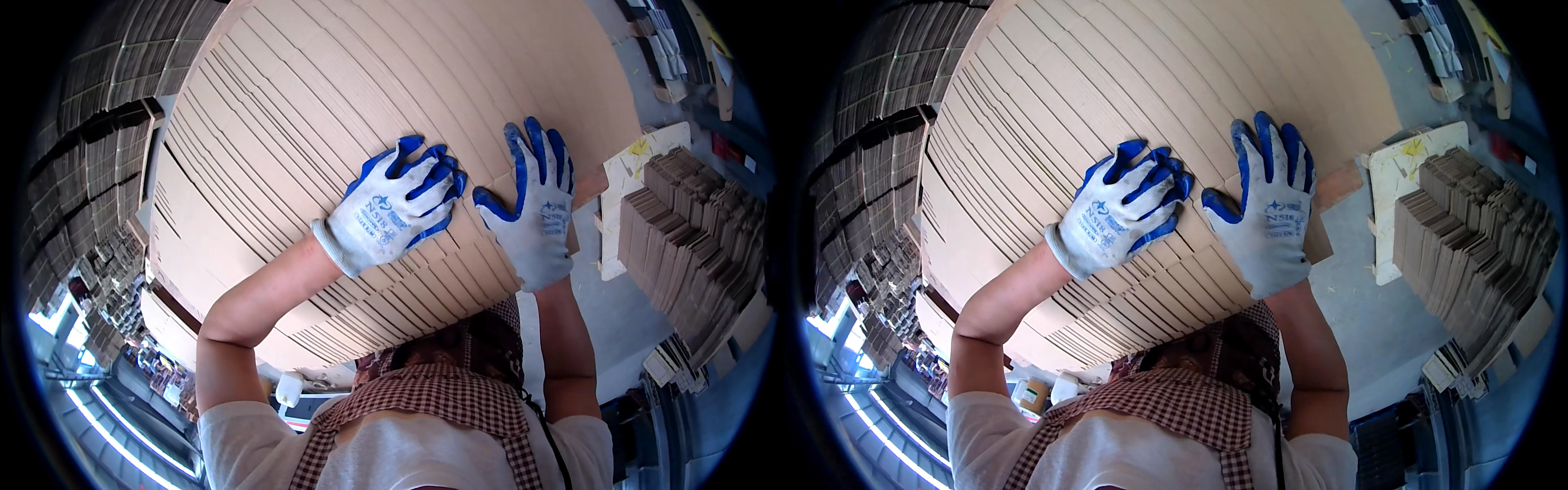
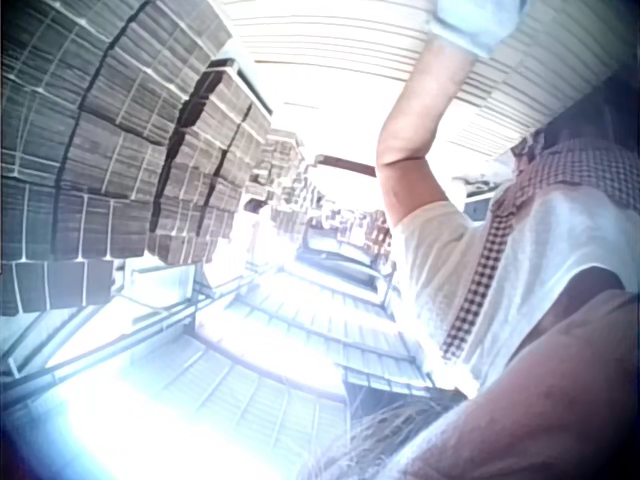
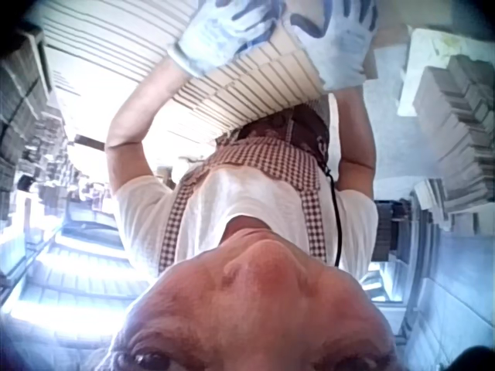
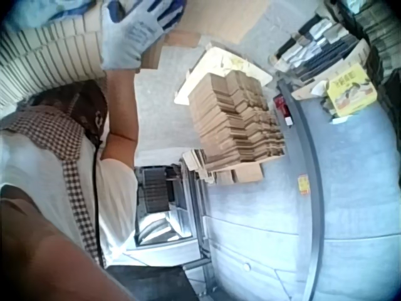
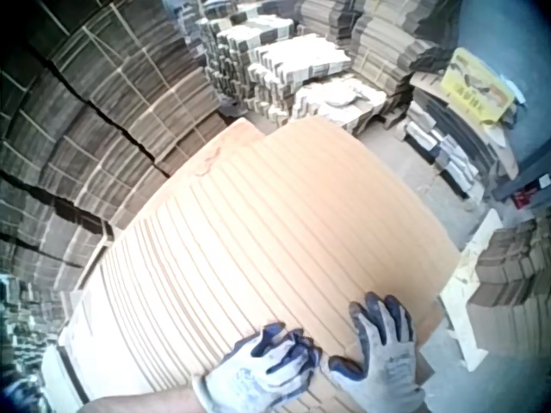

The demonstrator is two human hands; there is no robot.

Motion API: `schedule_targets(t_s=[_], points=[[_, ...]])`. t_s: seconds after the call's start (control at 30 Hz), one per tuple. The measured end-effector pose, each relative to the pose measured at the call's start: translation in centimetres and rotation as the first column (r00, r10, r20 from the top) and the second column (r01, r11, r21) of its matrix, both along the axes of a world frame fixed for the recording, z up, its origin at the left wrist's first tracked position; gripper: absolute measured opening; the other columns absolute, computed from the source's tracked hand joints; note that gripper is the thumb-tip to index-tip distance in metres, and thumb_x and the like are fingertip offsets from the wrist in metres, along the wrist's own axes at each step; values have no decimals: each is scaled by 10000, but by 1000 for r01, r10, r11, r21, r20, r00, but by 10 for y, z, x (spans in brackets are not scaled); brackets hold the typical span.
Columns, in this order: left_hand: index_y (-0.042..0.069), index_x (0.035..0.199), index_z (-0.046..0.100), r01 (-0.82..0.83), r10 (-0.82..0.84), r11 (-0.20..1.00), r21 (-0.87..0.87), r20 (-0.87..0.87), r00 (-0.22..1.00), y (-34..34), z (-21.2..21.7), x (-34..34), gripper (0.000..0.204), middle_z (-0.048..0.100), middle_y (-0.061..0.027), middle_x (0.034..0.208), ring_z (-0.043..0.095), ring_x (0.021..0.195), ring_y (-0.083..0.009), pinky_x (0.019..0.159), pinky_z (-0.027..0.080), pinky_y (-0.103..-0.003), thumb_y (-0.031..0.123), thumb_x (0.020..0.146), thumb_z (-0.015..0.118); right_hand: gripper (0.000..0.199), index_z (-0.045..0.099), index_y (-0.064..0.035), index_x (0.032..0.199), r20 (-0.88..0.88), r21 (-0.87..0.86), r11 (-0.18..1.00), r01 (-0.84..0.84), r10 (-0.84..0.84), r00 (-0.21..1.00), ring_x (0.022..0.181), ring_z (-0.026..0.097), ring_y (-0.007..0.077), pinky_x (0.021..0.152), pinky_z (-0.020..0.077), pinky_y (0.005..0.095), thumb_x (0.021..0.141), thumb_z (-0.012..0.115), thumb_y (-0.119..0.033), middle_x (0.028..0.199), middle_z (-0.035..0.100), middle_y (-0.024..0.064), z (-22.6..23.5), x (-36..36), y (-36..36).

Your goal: The person applies a white adhesive to a large flat cardboard sheet using a cloth applicator. After spreading the glue, the person picks up a stack of cardboard pieces and places them onto the glued surface, pressing them down to adhere.

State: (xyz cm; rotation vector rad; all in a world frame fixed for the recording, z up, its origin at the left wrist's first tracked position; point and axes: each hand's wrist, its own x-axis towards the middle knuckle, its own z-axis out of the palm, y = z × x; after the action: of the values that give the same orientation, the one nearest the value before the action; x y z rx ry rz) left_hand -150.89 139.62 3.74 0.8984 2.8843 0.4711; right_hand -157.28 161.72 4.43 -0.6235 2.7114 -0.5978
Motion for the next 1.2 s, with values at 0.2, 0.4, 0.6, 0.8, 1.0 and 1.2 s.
schedule_targets(t_s=[0.2,0.4,0.6,0.8,1.0,1.2], points=[[230,1073,672,8,-7,1000,-18,19,1000,-3,-6,12,250,601,-16,1282,510,1296,-242,1130,372,-502,215,825,646,861,402,-139,1492,-15,-23,1000,-7,7,1000,1426,288,400,1171,237,547,751,804,-312,1558,335,124,-4,0,2],[282,1113,652,-22,23,999,-28,31,999,-3,-13,22,237,577,10,1332,485,1322,-219,1164,327,-495,207,893,604,869,396,-149,1500,-11,-29,1000,-12,12,1000,1424,295,402,1168,244,546,751,806,-311,1562,338,123,-6,0,3],[229,1111,690,13,-14,999,43,19,1000,-12,-1,19,261,571,-21,1334,478,1335,-284,1164,311,-516,307,864,657,859,392,-147,1501,-14,-30,999,-21,20,1000,1421,301,404,1171,249,532,761,799,-306,1563,338,125,-3,0,2],[141,1304,626,-345,342,937,-44,-74,937,-82,37,-30,462,595,-146,1317,511,1288,-365,1147,308,-542,316,880,677,705,473,-135,1448,-137,-77,997,-12,1,991,1333,435,373,1121,325,502,821,756,-294,1480,457,140,4,4,6],[191,1440,516,-594,532,768,-240,-277,800,-176,11,-41,532,483,-116,1482,410,1397,-314,1190,277,-454,398,960,617,573,560,-128,1368,135,-230,973,-15,48,990,1051,628,315,892,505,444,834,742,-231,1285,606,132,44,63,6],[214,1457,499,-689,619,698,-197,-318,718,-192,-24,-43,526,459,-112,1509,360,1430,-331,1210,199,-476,469,997,528,572,525,-28,1373,191,-2,992,-126,124,974,1023,623,351,880,517,454,887,678,-287,1343,545,222,46,122,-4]])
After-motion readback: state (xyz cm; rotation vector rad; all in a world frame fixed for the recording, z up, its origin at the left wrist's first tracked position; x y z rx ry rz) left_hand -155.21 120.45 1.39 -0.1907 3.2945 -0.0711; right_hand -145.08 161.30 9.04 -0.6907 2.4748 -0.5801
